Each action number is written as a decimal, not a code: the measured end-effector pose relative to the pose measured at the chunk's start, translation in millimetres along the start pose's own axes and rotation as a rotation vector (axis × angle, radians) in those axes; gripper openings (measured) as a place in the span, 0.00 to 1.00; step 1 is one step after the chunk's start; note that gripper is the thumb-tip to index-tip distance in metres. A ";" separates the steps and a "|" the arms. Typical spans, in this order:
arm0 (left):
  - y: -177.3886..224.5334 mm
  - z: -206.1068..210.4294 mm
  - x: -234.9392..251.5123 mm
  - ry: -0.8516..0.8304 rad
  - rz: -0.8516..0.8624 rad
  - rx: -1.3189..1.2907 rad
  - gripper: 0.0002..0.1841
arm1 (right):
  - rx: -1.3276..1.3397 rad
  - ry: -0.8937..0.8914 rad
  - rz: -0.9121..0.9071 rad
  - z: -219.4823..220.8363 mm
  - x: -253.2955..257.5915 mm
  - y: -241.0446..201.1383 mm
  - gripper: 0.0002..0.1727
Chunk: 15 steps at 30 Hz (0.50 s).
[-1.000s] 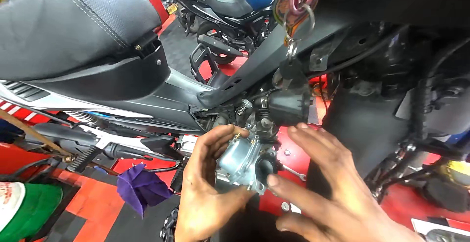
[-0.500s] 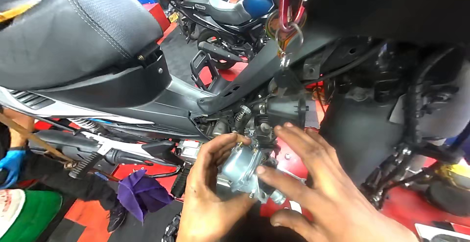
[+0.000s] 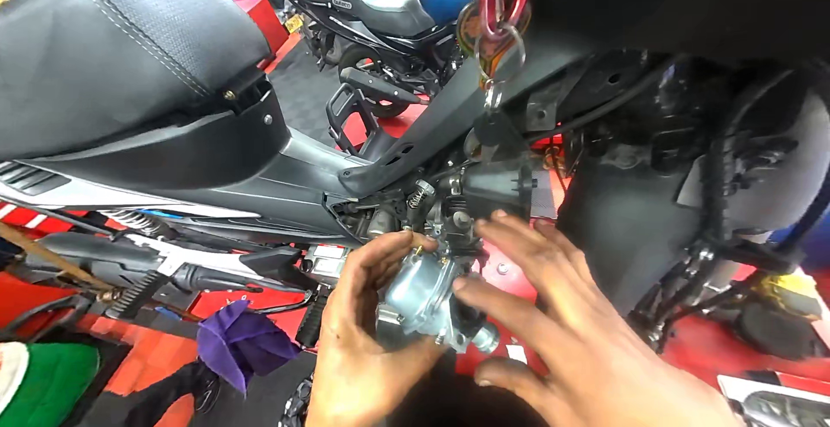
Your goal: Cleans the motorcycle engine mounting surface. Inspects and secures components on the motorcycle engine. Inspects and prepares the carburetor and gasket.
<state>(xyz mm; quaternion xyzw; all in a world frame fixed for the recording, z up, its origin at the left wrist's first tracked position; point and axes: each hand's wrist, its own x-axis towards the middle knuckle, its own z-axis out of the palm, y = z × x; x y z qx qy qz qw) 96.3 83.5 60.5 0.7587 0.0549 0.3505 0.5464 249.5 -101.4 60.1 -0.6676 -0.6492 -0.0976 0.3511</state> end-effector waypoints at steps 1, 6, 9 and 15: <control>-0.1 -0.2 -0.1 -0.002 -0.001 0.004 0.49 | 0.006 0.010 0.005 -0.2 -0.3 0.3 0.36; -1.7 -2.1 -1.3 -0.002 -0.004 -0.006 0.50 | -0.005 -0.006 0.006 -0.9 -1.8 1.2 0.38; -1.3 -3.6 -1.1 -0.001 -0.014 -0.013 0.50 | 0.000 0.017 0.015 -1.9 -3.9 1.3 0.39; -0.4 -4.9 -0.4 0.017 -0.015 -0.009 0.50 | 0.023 0.033 0.015 -1.4 -11.4 3.3 0.35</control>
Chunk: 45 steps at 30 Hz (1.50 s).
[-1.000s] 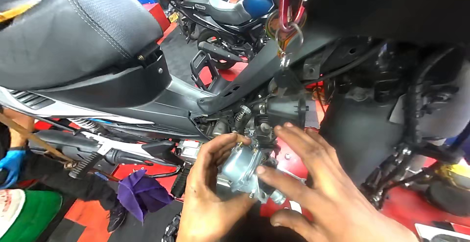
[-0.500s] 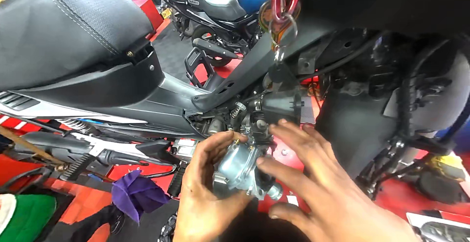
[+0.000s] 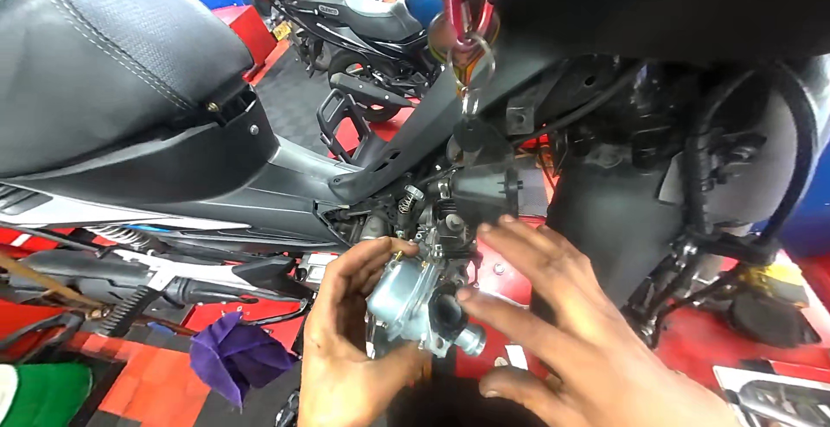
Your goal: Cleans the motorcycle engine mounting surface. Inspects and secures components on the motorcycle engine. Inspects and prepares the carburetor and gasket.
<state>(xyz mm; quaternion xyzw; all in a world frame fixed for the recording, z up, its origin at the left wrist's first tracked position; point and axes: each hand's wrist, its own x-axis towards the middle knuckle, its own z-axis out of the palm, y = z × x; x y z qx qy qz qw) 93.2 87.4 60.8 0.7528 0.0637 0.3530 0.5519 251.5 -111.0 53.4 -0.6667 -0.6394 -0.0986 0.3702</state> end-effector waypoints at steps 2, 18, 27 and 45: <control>-0.1 0.0 0.1 0.006 -0.001 -0.003 0.50 | 0.005 0.014 -0.002 0.0 -1.3 0.5 0.35; 2.0 -1.1 -0.8 0.041 0.008 0.014 0.50 | 0.058 -0.003 -0.003 6.8 -8.4 -2.6 0.38; -2.3 3.2 -2.5 0.021 0.012 0.021 0.49 | 0.097 -0.054 0.003 4.5 -6.2 -9.4 0.38; 1.2 5.0 1.2 -0.005 0.018 0.010 0.49 | 0.083 0.001 -0.023 1.7 -10.4 -8.4 0.35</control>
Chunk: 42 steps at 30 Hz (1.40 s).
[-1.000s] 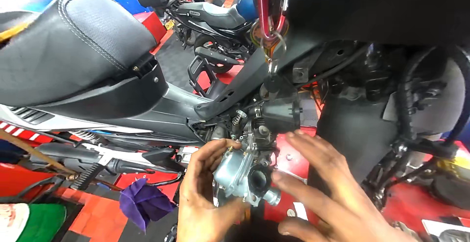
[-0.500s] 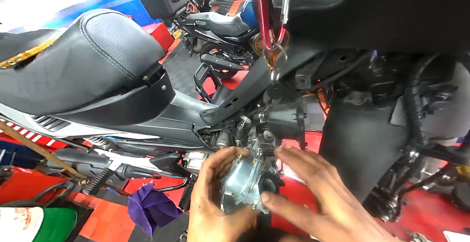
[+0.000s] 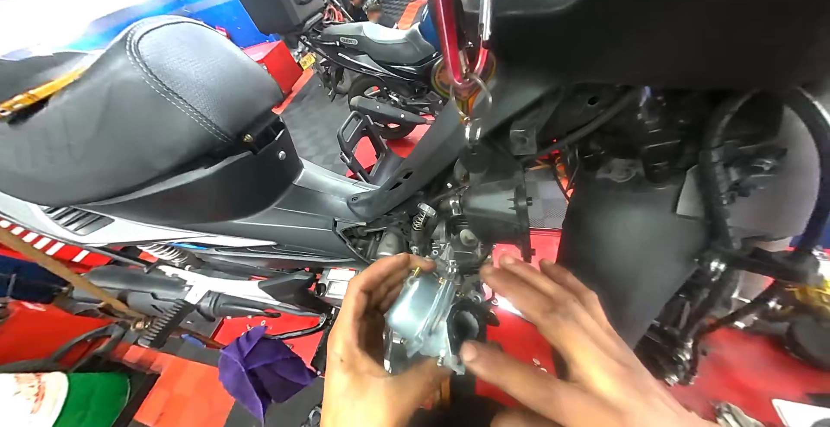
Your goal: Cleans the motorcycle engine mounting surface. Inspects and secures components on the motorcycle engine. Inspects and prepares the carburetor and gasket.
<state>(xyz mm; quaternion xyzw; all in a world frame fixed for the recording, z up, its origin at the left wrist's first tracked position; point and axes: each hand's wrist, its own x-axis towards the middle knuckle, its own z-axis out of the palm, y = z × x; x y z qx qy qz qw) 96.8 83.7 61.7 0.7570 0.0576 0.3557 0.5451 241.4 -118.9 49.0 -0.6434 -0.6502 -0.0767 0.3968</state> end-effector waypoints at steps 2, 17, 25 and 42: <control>-0.5 -0.6 1.7 -0.002 -0.003 -0.012 0.50 | 0.005 0.025 -0.002 0.7 0.4 0.9 0.36; -3.1 -5.5 4.5 0.003 -0.022 -0.047 0.50 | -0.045 0.025 0.057 8.5 2.6 18.3 0.39; -9.1 -8.3 2.6 -0.020 -0.006 -0.103 0.50 | 0.097 0.092 0.081 5.5 3.2 20.3 0.45; -28.2 -5.6 -19.4 -0.318 -0.195 -0.349 0.53 | 0.463 0.050 0.004 5.8 -1.6 2.0 0.47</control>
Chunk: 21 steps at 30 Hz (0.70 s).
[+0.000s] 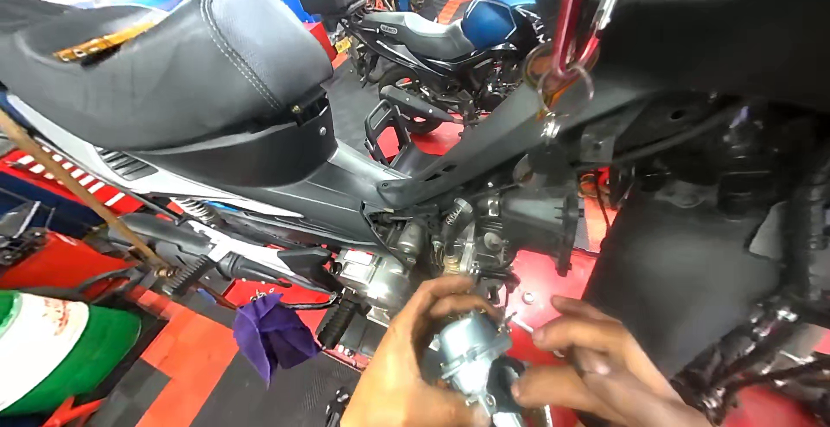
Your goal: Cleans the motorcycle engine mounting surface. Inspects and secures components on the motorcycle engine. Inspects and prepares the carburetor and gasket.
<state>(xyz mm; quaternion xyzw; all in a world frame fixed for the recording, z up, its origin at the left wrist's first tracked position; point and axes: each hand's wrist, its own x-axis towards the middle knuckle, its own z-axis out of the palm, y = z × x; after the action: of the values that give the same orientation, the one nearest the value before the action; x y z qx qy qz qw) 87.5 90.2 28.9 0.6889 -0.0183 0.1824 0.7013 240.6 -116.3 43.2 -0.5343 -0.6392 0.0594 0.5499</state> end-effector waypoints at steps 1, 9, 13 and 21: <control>0.6 0.2 -1.5 -0.002 -0.004 0.006 0.53 | -0.021 -0.022 0.000 0.2 -1.5 0.5 0.47; 6.4 4.5 -8.0 0.049 0.009 0.100 0.52 | -0.146 -0.092 -0.039 -3.1 -6.2 -1.6 0.50; 7.1 8.7 -9.4 0.145 0.051 0.248 0.52 | -0.144 -0.074 0.008 -0.1 -11.1 -1.2 0.55; 2.2 17.6 -13.6 0.312 0.200 0.624 0.47 | -0.022 -0.030 0.183 3.3 -21.1 -2.6 0.61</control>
<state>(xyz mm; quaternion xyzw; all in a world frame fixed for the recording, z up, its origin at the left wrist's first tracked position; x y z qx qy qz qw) 78.2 69.9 28.1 0.8284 0.0782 0.3497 0.4305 232.7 -131.4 30.2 -0.5953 -0.5967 0.1105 0.5267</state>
